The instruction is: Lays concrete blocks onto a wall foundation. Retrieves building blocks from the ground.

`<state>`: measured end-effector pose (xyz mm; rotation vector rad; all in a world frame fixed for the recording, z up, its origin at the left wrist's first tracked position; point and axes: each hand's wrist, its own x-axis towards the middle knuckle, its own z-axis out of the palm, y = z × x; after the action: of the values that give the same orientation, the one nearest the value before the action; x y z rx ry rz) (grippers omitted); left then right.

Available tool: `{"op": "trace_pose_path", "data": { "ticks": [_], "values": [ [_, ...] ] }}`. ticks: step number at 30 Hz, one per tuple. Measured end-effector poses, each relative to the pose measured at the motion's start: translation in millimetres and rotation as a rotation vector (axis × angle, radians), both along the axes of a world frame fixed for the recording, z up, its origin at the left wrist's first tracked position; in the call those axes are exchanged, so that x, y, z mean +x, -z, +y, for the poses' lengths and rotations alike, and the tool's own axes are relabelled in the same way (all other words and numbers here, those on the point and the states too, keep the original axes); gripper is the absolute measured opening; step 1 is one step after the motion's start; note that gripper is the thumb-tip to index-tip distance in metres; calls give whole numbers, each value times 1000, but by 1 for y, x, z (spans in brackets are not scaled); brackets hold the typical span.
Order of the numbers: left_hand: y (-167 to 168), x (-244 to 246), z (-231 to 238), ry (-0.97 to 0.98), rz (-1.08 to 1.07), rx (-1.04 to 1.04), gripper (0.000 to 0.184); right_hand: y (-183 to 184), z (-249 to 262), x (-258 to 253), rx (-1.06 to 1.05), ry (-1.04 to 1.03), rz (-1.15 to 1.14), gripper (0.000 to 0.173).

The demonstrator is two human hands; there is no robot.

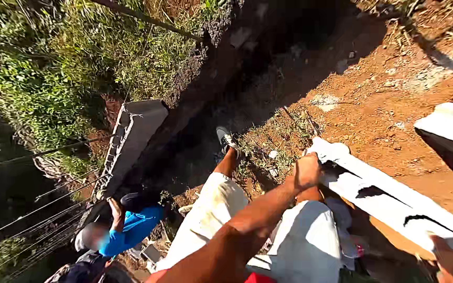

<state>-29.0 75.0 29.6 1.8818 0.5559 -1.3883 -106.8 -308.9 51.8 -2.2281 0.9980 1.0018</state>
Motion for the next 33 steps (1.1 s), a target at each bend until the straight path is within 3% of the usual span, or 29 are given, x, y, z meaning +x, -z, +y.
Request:
{"op": "trace_pose_path", "data": {
  "ticks": [3,5,9,12,15,19,23,33],
  "values": [
    [-34,-39,119,-124,40,117,45,-22,124,25,-74,-144,31,67],
    [-59,-65,200,-234,43,218,43,-25,214,44,-39,-160,-17,58],
    [-98,-113,348,-522,-80,417,36,-60,400,93,45,-414,-30,47],
    [-122,-134,436,-686,-206,506,31,-96,521,128,48,-559,14,51],
    [-136,-139,500,-811,-315,545,30,-116,610,158,24,-679,-81,42],
    [-133,-125,557,-944,-346,559,31,-116,680,196,26,-790,-220,39],
    [-119,-111,582,-1036,-328,584,32,-98,730,230,42,-851,-229,39],
    [-74,-93,586,-1100,-223,635,33,-41,753,254,42,-844,-96,35]
  ]
}}
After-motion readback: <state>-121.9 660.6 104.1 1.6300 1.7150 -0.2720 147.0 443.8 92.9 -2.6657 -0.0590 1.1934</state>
